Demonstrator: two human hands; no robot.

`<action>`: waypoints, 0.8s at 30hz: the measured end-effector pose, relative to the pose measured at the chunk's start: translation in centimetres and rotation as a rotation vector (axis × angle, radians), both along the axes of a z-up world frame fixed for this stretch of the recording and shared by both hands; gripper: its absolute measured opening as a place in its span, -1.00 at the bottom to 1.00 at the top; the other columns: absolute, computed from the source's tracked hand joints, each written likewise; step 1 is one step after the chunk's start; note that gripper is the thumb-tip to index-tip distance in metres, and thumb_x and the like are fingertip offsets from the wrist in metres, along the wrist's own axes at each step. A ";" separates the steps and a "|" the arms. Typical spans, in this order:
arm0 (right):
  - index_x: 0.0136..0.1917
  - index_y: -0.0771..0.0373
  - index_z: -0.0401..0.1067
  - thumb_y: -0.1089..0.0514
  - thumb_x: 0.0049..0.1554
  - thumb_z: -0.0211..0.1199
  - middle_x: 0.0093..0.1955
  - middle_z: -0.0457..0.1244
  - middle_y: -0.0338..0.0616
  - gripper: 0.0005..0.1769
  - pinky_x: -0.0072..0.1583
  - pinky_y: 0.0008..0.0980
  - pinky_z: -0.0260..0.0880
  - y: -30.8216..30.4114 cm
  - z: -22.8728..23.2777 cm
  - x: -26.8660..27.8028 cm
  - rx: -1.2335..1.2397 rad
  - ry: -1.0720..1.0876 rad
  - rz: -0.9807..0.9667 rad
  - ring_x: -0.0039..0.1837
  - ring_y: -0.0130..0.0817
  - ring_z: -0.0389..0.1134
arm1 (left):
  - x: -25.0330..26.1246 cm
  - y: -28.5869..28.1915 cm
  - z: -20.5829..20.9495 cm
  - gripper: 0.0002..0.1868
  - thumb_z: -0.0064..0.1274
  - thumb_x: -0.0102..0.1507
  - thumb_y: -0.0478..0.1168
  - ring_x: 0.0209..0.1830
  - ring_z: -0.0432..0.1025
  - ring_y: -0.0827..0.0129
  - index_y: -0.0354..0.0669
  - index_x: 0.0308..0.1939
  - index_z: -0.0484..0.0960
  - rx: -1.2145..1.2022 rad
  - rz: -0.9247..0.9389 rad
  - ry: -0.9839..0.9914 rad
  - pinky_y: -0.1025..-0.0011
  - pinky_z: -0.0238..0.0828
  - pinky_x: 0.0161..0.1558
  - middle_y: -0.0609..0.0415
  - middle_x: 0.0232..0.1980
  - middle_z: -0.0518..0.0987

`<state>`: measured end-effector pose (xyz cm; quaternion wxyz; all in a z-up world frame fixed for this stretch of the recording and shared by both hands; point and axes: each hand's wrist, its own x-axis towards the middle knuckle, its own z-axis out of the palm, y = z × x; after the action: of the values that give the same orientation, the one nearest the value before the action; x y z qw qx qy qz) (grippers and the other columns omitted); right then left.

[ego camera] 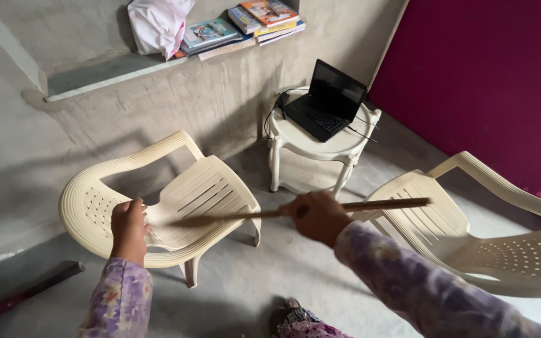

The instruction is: The person uses a broom to dust a plastic chair and a wall shelf, then moves several books and notebooks from the shelf onto the chair. A laptop remains on a small table nearby.

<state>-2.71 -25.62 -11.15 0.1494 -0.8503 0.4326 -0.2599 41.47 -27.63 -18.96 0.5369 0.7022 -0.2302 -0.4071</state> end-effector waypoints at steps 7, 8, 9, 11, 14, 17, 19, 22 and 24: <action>0.03 -0.11 0.61 0.11 0.18 0.09 -0.19 0.39 -0.22 -0.72 -0.09 -0.15 0.46 -7.4 -7.6 1.7 0.177 0.420 -0.179 -0.22 -0.25 0.42 | 4.2 -3.9 -3.2 -0.59 0.01 0.37 -0.04 -0.11 0.34 0.25 -0.31 0.11 0.58 -0.003 0.027 -0.081 0.27 0.31 -0.12 -0.03 -0.02 0.57; 0.06 -0.09 0.59 0.12 0.21 0.06 -0.19 0.37 -0.18 -0.71 -0.13 -0.16 0.47 -9.1 -7.6 1.7 0.110 0.533 -0.212 -0.22 -0.25 0.41 | 4.9 -4.7 -3.4 -0.59 0.02 0.37 -0.05 -0.11 0.35 0.26 -0.34 0.10 0.58 -0.032 0.035 -0.113 0.30 0.31 -0.11 -0.07 -0.02 0.58; 0.09 -0.06 0.57 0.13 0.25 0.03 -0.20 0.34 -0.14 -0.70 -0.17 -0.17 0.48 -10.7 -7.5 1.7 0.042 0.645 -0.245 -0.22 -0.25 0.39 | 5.7 -5.4 -3.6 -0.59 0.02 0.38 -0.05 -0.11 0.36 0.26 -0.37 0.09 0.59 -0.061 0.043 -0.145 0.32 0.30 -0.10 -0.10 -0.03 0.59; 0.08 0.01 0.56 0.09 0.29 0.02 -0.23 0.33 -0.11 -0.73 -0.18 -0.16 0.45 -11.2 -5.0 3.0 -0.037 0.662 -0.248 -0.24 -0.22 0.38 | 6.4 -5.9 -3.6 -0.59 0.02 0.36 -0.06 -0.07 0.40 0.27 -0.36 0.09 0.58 -0.045 0.057 -0.175 0.34 0.33 -0.05 -0.08 0.00 0.60; 0.03 0.09 0.53 0.01 0.36 0.00 -0.26 0.31 -0.06 -0.71 -0.20 -0.17 0.44 -11.6 -2.3 6.5 0.056 0.566 -0.274 -0.29 -0.21 0.38 | 7.4 -7.8 -4.1 -0.58 0.03 0.34 -0.04 0.01 0.45 0.24 -0.33 0.09 0.57 -0.021 0.050 -0.262 0.32 0.35 0.03 -0.10 0.05 0.60; 0.11 0.00 0.50 0.05 0.34 -0.02 -0.28 0.31 -0.04 -0.74 -0.23 -0.14 0.43 -10.5 -3.5 9.7 0.249 0.513 -0.209 -0.31 -0.20 0.39 | 9.0 -8.5 -4.3 -0.54 0.06 0.31 -0.01 0.08 0.46 0.13 -0.29 0.12 0.56 0.064 0.008 -0.367 0.24 0.35 0.11 -0.18 0.10 0.59; 0.22 -0.09 0.48 0.13 0.31 -0.04 -0.29 0.32 -0.04 -0.67 -0.24 -0.09 0.42 -10.2 -7.3 10.3 0.255 0.573 -0.137 -0.31 -0.17 0.38 | 10.6 -8.5 -4.6 -0.52 0.07 0.30 0.02 0.12 0.46 0.07 -0.27 0.14 0.55 0.121 -0.020 -0.411 0.19 0.35 0.14 -0.23 0.13 0.58; -0.07 0.04 0.59 0.12 0.21 0.09 -0.24 0.36 -0.09 -0.77 -0.14 -0.09 0.43 -10.7 -14.3 9.2 0.048 0.427 -0.054 -0.22 -0.12 0.40 | 14.1 -8.4 -5.8 -0.44 0.09 0.29 0.04 0.22 0.38 -0.12 -0.25 0.24 0.46 0.231 0.012 -0.517 0.04 0.34 0.21 -0.35 0.24 0.47; -0.14 -0.03 0.64 0.12 0.06 0.12 -0.18 0.40 -0.08 -0.74 -0.11 -0.05 0.46 -10.5 -16.8 7.8 0.117 0.268 -0.338 -0.18 -0.05 0.45 | 17.0 -8.1 -6.9 -0.34 0.11 0.27 0.05 0.32 0.25 -0.29 -0.21 0.34 0.34 0.335 0.099 -0.586 -0.13 0.29 0.22 -0.42 0.35 0.30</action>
<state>5.12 -36.14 -27.98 0.0943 -0.7825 0.5992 -0.1405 58.47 -35.76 -25.81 0.3441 0.8781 -0.2702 -0.1936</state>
